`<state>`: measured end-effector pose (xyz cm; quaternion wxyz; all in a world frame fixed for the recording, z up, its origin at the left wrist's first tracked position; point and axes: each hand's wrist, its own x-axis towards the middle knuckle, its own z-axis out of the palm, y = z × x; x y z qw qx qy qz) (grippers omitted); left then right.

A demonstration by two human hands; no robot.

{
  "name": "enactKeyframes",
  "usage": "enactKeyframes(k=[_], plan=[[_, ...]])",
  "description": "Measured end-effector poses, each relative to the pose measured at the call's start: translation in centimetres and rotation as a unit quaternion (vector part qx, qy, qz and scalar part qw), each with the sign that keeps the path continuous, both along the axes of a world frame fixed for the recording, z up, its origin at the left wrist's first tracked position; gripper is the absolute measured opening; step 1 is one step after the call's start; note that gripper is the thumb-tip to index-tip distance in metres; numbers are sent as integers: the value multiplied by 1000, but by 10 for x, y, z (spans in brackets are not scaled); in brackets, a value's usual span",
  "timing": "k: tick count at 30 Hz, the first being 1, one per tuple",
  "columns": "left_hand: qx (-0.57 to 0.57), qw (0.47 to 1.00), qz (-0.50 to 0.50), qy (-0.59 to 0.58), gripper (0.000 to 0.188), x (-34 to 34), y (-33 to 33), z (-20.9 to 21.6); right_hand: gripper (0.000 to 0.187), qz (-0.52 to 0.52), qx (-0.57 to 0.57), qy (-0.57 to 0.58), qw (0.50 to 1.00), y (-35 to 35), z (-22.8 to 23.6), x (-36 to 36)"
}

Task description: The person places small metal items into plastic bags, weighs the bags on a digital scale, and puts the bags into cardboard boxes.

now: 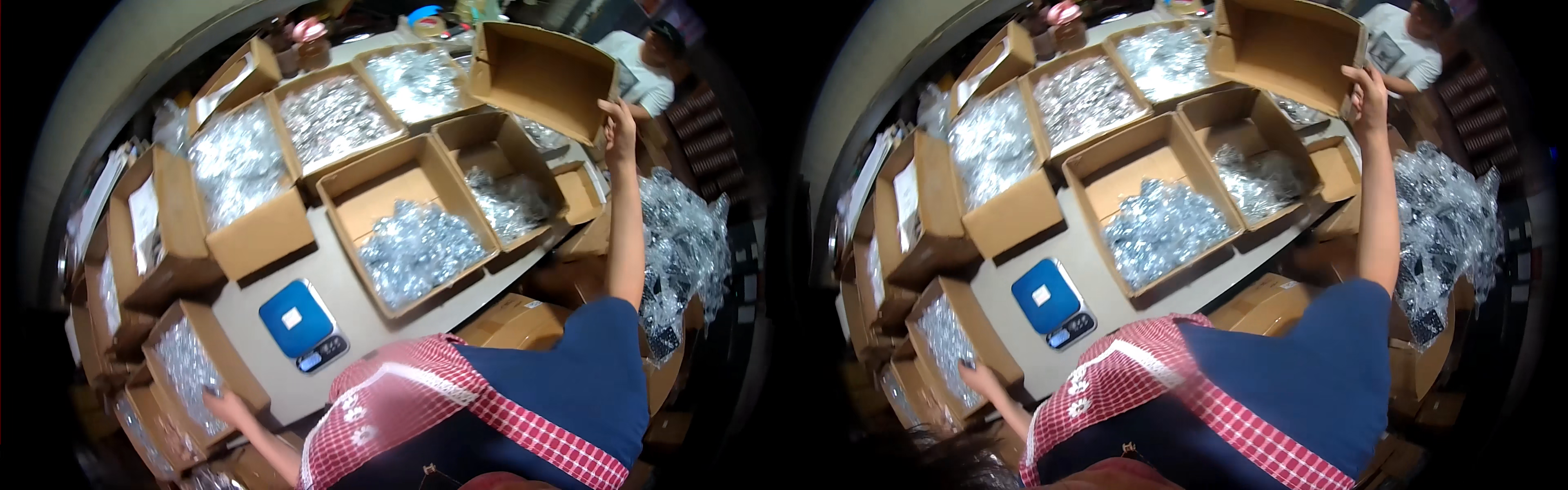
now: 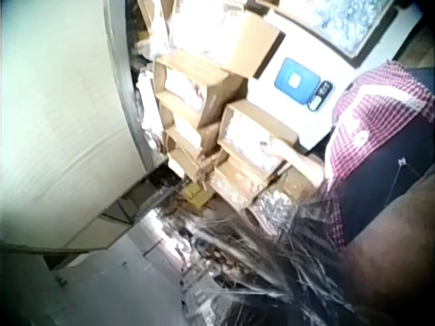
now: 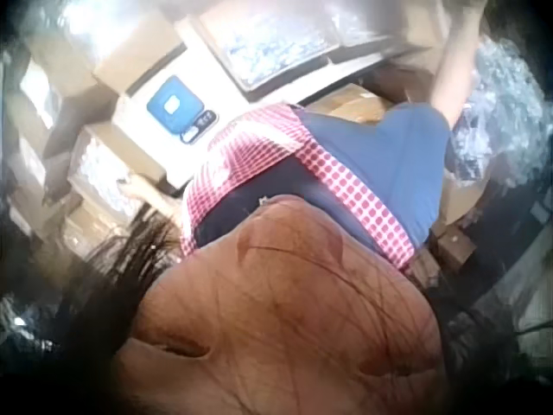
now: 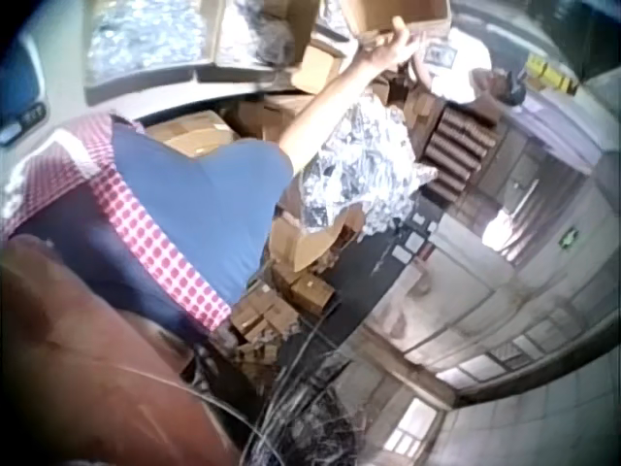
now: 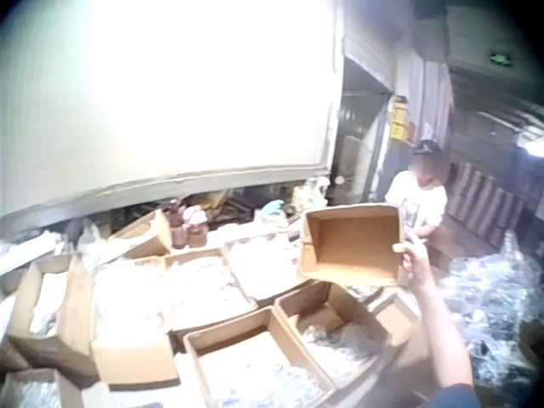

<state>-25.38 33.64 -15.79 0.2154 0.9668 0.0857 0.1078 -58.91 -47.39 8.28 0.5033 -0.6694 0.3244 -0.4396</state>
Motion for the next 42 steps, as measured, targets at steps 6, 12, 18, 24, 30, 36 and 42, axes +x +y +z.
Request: enactKeyframes(k=[6, 12, 18, 24, 30, 36, 42], plan=[[33, 990, -42, -134, 52, -11, -7, 7, 65, 127, 166, -37, 977, 219, -30, 105], [-250, 956, -94, -123, 45, -25, -15, 35, 81, 259, 325, 65, 908, 383, -103, 185], [-475, 869, -123, -63, 38, 2, 59, 69, 75, 289, 451, 102, 838, 438, -177, 232], [-413, 898, -66, -139, 37, 58, 183, 97, 59, 176, 325, 134, 919, 465, -185, 233], [-257, 924, -141, -245, 34, 199, 250, 153, 34, 114, -130, 98, 980, 395, -186, 198], [55, 970, -184, -150, 27, 434, 288, 130, 26, 13, -183, 270, 945, 356, -266, 140], [231, 944, -77, 222, 37, 571, 306, 89, 17, -9, -189, 350, 917, 372, -252, 148]])
